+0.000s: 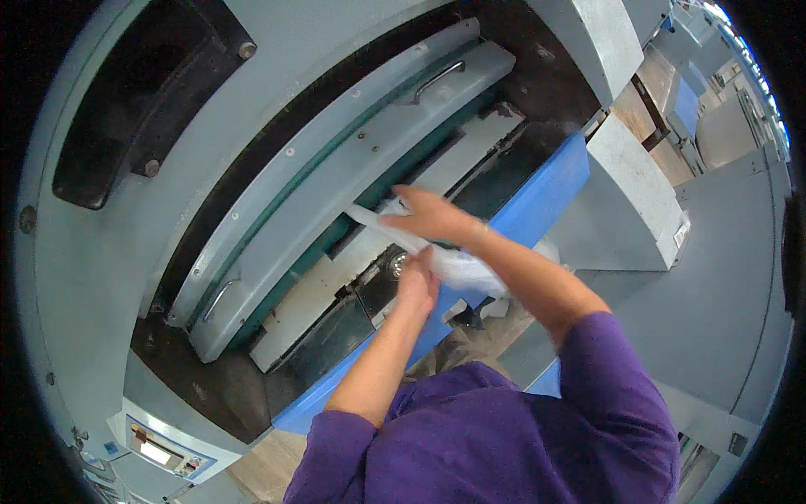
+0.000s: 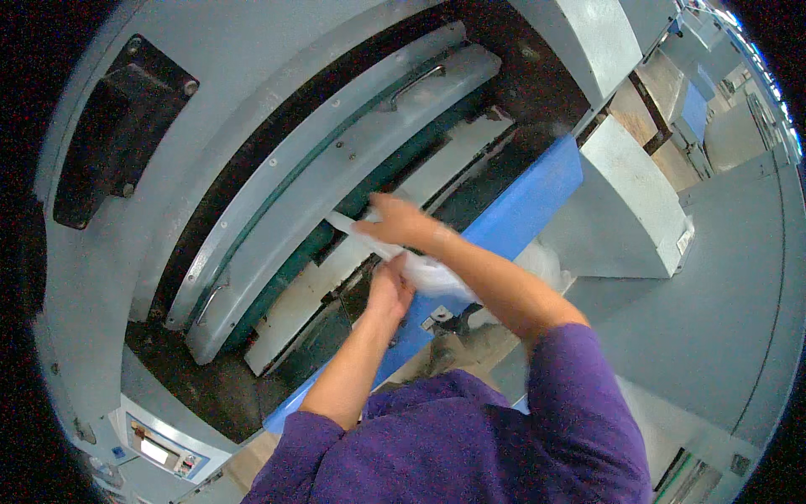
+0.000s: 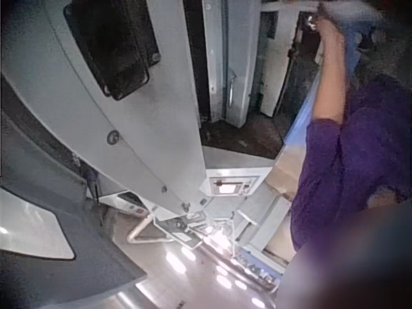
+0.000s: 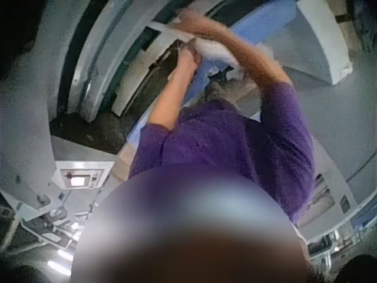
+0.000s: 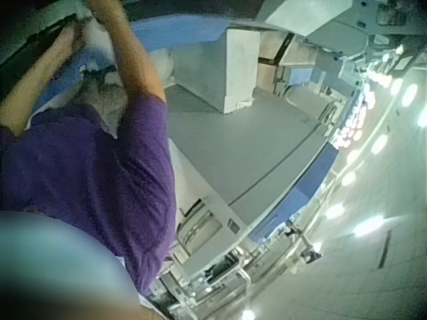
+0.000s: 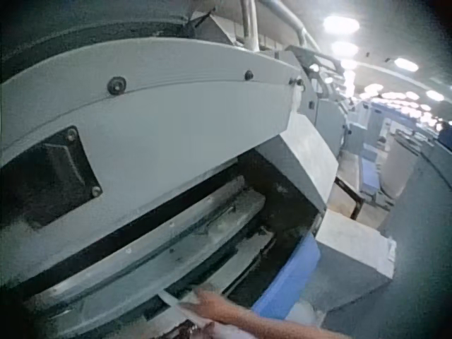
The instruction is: The person walks to a textile machine and opens its access door. They repeatedly pull white fibrous material from inside the machine and place it into the feed area, then close the door and press a control button to start the machine.
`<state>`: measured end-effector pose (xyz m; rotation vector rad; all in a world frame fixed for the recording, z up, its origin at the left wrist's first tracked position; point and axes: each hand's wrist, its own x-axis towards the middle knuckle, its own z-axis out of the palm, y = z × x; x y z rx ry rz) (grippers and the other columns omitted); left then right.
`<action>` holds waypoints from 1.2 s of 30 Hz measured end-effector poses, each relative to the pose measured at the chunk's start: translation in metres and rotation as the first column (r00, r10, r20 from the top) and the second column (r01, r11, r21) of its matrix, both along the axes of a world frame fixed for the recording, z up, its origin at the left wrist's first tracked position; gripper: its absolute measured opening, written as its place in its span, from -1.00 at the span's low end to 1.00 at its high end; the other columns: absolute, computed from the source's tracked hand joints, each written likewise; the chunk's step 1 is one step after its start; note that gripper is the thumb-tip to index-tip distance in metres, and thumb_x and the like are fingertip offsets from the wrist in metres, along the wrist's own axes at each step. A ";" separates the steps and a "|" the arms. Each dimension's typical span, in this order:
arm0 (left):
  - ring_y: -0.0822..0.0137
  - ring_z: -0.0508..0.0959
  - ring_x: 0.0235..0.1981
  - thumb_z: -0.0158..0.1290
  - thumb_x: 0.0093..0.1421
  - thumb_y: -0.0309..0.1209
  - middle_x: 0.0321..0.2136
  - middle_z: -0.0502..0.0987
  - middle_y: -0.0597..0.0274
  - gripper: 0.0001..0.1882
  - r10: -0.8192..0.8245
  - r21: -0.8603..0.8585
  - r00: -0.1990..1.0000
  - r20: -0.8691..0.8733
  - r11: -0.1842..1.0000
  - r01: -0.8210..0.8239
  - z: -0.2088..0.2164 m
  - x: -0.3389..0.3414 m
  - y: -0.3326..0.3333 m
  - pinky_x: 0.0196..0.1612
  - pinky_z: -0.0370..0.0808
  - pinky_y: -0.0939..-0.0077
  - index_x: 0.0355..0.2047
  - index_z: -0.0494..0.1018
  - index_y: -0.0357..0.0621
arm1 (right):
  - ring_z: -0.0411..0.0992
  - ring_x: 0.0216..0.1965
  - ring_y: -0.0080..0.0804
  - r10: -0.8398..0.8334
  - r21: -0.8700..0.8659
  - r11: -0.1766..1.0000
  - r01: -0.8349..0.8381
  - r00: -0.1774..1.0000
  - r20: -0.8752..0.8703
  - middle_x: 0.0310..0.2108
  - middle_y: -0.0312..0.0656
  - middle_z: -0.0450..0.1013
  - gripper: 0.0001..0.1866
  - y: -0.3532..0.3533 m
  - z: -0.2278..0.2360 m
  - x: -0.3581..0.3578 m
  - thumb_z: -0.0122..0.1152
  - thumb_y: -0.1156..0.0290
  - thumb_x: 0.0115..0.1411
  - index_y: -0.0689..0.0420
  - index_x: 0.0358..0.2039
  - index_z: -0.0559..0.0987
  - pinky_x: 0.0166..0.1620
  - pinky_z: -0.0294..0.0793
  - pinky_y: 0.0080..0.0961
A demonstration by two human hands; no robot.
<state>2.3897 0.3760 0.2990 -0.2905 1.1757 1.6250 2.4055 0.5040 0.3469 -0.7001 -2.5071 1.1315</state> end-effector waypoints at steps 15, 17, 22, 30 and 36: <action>0.03 0.41 -0.02 0.01 0.04 -0.45 -0.24 0.50 -0.10 -0.69 -0.271 -0.586 -0.812 -0.518 0.804 0.106 0.030 -0.110 0.020 0.19 0.13 -0.01 -0.14 0.45 -0.02 | 0.46 -0.33 0.14 0.341 -0.051 0.940 -0.337 0.934 0.105 -0.39 0.17 0.48 -0.46 0.018 -0.012 0.047 0.21 -0.02 -0.01 0.29 -0.31 0.54 -0.21 0.45 -0.17; 0.04 0.41 -0.02 -0.02 0.05 -0.48 -0.26 0.51 -0.05 -0.70 -0.478 -0.778 -0.684 -0.551 0.590 0.215 0.024 -0.109 0.035 0.19 0.12 -0.06 -0.16 0.45 -0.04 | 0.47 -0.35 0.05 0.241 -0.152 0.968 -0.199 0.905 0.352 -0.39 0.07 0.50 -0.60 0.044 0.017 0.079 0.17 0.08 0.08 0.23 -0.37 0.55 -0.26 0.45 -0.17; 0.02 0.44 -0.08 -0.08 0.05 -0.50 -0.27 0.53 -0.02 -0.71 -0.574 -0.710 -0.427 -0.699 0.627 0.321 0.022 -0.103 0.028 0.12 0.19 0.03 -0.18 0.46 -0.09 | 0.28 0.11 -0.08 -0.752 0.761 0.438 0.478 0.659 0.018 0.13 0.08 0.24 -0.26 0.061 0.058 0.133 0.29 0.27 0.04 0.22 0.18 0.20 0.10 0.29 -0.30; -0.10 0.46 -0.19 -0.16 0.18 -0.32 -0.20 0.47 -0.17 -0.69 -0.397 -0.336 0.067 -0.915 0.845 0.417 0.052 -0.056 0.011 -0.02 0.28 0.11 -0.16 0.40 -0.23 | 0.10 0.25 -0.34 -0.303 -0.639 0.761 -0.114 0.808 -0.505 0.20 -0.08 0.18 -0.40 -0.057 0.000 0.027 0.07 0.33 0.23 0.20 0.23 0.15 0.23 0.09 -0.45; 0.33 0.26 0.10 -0.25 0.29 0.03 0.07 0.27 0.26 -0.40 0.120 0.331 0.916 -0.383 0.943 0.014 0.101 -0.085 -0.014 0.17 0.15 0.36 0.15 0.14 -0.16 | 0.11 0.25 -0.31 -0.159 -0.433 0.902 -0.003 0.928 -0.338 0.20 0.00 0.17 -0.49 -0.098 0.045 -0.034 -0.24 0.33 0.34 0.28 0.25 0.10 0.26 0.01 -0.42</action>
